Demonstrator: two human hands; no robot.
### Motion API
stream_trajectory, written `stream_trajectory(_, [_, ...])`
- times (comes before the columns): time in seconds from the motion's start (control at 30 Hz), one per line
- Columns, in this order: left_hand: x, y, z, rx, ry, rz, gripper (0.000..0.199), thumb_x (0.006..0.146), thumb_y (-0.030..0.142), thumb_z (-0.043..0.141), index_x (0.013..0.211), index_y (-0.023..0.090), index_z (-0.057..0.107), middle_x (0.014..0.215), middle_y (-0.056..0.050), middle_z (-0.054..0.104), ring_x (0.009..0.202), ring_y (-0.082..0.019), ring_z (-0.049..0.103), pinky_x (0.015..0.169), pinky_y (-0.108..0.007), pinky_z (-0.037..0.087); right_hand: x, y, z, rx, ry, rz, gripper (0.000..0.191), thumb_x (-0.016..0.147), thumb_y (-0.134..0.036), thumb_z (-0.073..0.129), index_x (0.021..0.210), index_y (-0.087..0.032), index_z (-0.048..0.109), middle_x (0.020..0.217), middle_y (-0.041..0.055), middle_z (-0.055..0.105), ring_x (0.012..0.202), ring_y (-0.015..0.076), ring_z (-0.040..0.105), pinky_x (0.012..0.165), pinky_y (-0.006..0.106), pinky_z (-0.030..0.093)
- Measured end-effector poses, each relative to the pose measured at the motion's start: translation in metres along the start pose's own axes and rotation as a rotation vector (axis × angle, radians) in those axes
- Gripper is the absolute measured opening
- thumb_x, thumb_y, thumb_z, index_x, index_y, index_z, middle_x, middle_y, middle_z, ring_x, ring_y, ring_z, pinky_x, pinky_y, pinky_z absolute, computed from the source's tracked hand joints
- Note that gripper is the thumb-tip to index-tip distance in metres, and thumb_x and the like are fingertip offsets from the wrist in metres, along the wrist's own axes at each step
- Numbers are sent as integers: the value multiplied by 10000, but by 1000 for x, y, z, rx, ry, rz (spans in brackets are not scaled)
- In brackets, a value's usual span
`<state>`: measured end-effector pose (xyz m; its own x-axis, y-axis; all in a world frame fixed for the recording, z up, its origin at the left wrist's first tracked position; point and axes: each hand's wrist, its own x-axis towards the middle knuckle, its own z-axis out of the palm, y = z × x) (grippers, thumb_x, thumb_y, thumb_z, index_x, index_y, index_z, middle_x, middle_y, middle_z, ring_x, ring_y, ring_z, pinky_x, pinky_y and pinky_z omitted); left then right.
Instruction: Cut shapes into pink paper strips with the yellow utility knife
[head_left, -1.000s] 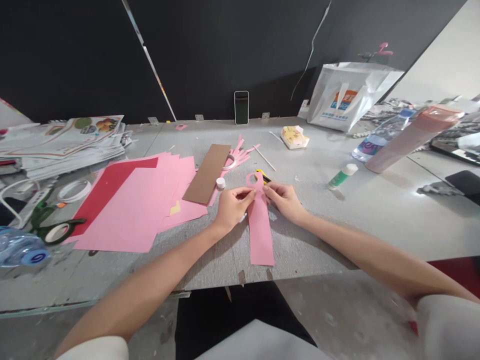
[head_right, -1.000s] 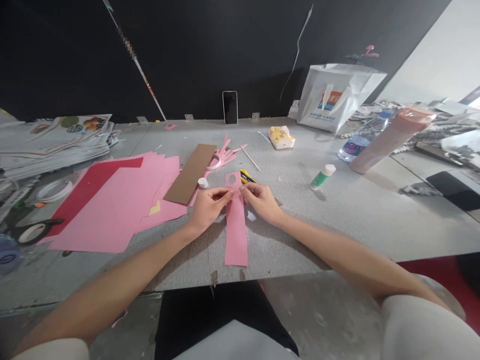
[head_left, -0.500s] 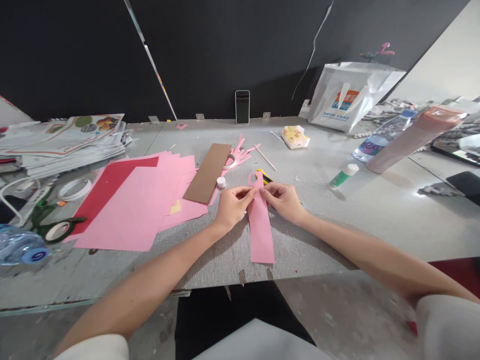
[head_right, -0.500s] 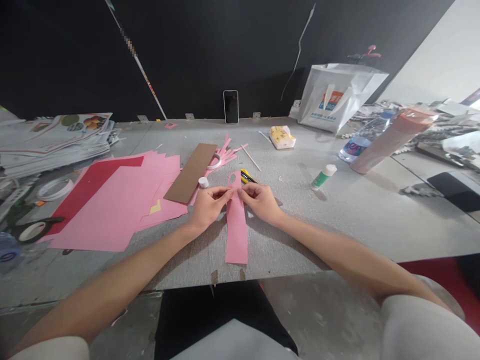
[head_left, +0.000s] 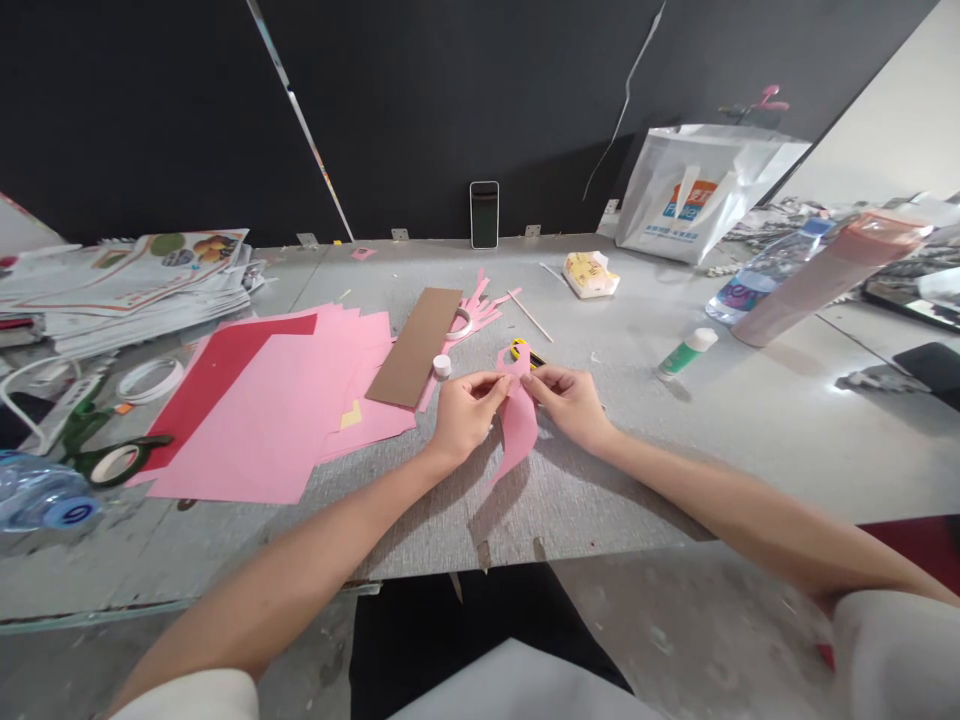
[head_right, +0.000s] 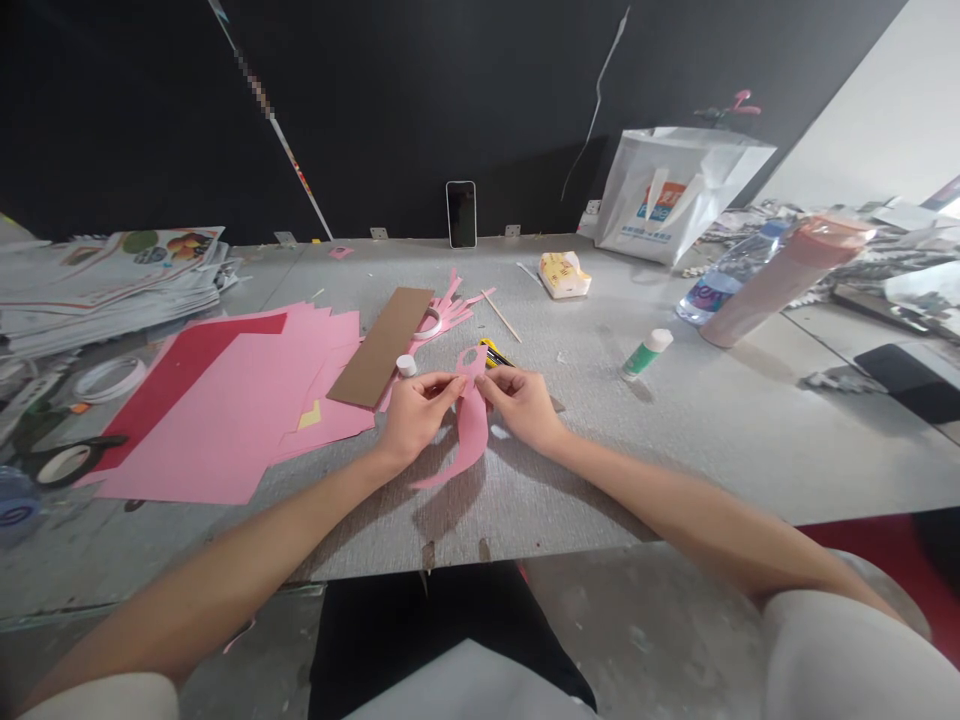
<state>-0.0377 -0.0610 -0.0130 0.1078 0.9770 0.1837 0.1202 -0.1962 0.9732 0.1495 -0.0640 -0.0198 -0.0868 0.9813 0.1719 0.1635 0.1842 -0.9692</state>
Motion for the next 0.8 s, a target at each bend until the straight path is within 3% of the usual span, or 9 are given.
stream_trajectory(0.23, [-4, 2, -3, 61, -5, 14, 221, 951, 453, 731, 948, 241, 793, 980, -79, 808, 886, -243, 738, 772, -377, 588, 0, -5, -5, 50, -202, 5, 517, 981, -657, 651, 766, -195, 737, 650, 28, 659, 616, 155, 585, 647, 320, 483])
stream_trajectory(0.5, [-11, -1, -10, 309, -82, 338, 131, 1011, 326, 653, 1010, 275, 775, 1052, -71, 750, 1077, -288, 676, 1003, -479, 526, 1, -4, -3, 265, -269, 133, 647, 925, -801, 610, 768, -186, 740, 734, 90, 735, 583, 169, 625, 618, 341, 529])
stream_trajectory(0.6, [-11, -1, -8, 362, -142, 393, 161, 1028, 294, 628, 946, 268, 764, 986, -54, 746, 1021, -271, 665, 938, -435, 531, 2, -6, -5, 212, -302, 158, 529, 913, -703, 711, 832, -181, 748, 733, 64, 716, 592, 163, 628, 625, 330, 525])
stream_trajectory(0.7, [-10, 0, -7, 360, -53, 400, 77, 959, 202, 673, 942, 247, 733, 948, -56, 742, 946, -248, 663, 834, -387, 528, 3, -8, -8, 175, -345, 145, 431, 894, -600, 769, 814, -178, 729, 734, 39, 680, 624, 157, 620, 645, 325, 508])
stream_trajectory(0.8, [-8, 1, -7, 314, -26, 350, 149, 837, 182, 767, 971, 228, 723, 945, -46, 740, 873, -221, 677, 770, -348, 527, 4, -8, -10, 143, -365, 115, 398, 862, -548, 799, 745, -186, 680, 706, 21, 646, 655, 156, 593, 650, 318, 479])
